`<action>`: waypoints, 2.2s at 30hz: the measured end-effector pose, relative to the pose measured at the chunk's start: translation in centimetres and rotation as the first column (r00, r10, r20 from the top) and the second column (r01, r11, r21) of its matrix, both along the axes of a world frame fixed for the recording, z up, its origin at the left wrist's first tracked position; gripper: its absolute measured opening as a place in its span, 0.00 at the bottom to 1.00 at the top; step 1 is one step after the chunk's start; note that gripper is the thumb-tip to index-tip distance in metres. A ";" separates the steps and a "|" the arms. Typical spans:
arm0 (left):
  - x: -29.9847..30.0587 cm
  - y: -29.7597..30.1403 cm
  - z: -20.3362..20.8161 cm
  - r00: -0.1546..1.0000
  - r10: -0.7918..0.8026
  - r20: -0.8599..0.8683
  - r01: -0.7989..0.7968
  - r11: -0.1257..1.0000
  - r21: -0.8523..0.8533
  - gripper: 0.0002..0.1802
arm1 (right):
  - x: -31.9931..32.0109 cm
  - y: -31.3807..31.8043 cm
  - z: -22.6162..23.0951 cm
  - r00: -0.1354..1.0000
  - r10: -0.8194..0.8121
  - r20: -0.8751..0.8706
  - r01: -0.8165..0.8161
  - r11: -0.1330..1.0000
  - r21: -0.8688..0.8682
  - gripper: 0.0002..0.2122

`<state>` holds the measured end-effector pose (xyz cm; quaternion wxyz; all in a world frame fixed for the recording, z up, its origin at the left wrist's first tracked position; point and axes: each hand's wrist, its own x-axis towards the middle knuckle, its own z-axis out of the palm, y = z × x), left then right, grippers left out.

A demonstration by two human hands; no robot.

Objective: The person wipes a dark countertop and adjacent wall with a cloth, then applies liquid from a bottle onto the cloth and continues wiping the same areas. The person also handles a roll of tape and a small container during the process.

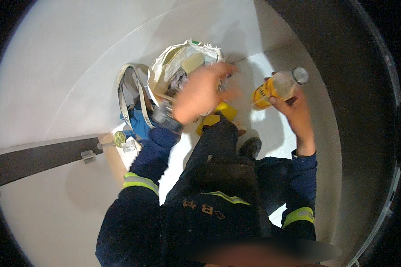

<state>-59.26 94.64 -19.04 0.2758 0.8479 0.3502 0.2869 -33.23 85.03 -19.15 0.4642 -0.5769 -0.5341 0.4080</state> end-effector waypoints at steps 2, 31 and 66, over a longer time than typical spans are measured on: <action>-4.1 4.1 0.7 0.984 0.105 -0.146 -0.131 0.976 -0.177 0.18 | 0.8 0.6 0.1 1.000 -0.009 -0.009 0.010 0.999 0.030 0.23; -10.7 11.1 -10.8 0.738 -0.215 -0.640 0.122 0.975 -0.187 0.21 | 3.2 -0.4 -2.8 0.863 -0.086 0.499 0.108 0.994 -0.017 0.24; -8.8 6.6 -5.9 0.796 0.428 0.428 0.266 0.387 -0.883 0.21 | 1.1 -0.1 -0.3 0.906 -0.056 0.419 0.025 0.997 0.079 0.27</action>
